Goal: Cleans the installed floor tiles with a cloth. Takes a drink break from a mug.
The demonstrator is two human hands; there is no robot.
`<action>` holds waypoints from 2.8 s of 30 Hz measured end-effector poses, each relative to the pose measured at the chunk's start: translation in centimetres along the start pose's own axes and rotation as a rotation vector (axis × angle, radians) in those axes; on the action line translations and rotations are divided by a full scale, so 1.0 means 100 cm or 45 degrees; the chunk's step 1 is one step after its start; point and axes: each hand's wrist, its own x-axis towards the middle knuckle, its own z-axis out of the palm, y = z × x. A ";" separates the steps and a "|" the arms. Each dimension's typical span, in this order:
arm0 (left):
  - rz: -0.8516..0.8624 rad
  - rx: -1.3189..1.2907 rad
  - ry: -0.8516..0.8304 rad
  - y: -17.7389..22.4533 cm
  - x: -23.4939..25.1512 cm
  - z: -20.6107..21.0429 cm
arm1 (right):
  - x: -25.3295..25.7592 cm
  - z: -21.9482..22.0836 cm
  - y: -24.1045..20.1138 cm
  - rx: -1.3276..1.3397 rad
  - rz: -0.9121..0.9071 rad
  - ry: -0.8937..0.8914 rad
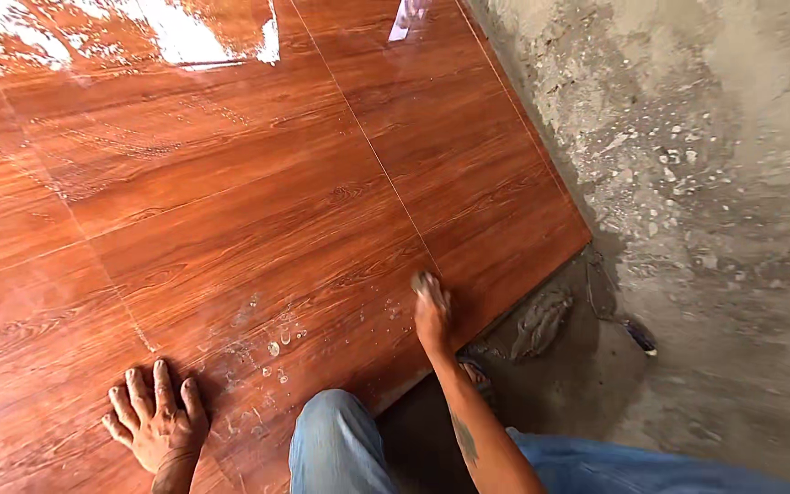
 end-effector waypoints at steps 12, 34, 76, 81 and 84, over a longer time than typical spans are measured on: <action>0.000 0.011 0.012 -0.004 0.000 0.006 | 0.083 0.011 -0.027 -0.032 -0.078 -0.054; -0.004 -0.004 -0.009 -0.005 0.000 0.008 | -0.052 -0.014 0.025 0.084 0.063 -0.002; -0.009 0.022 -0.011 -0.010 -0.001 0.010 | -0.084 -0.105 0.136 0.862 0.828 -0.014; -0.025 0.014 -0.030 -0.010 -0.001 0.012 | -0.053 -0.070 0.122 0.806 0.458 -0.178; -0.031 0.019 -0.035 -0.010 -0.001 0.011 | -0.052 -0.051 0.117 0.505 0.319 -0.039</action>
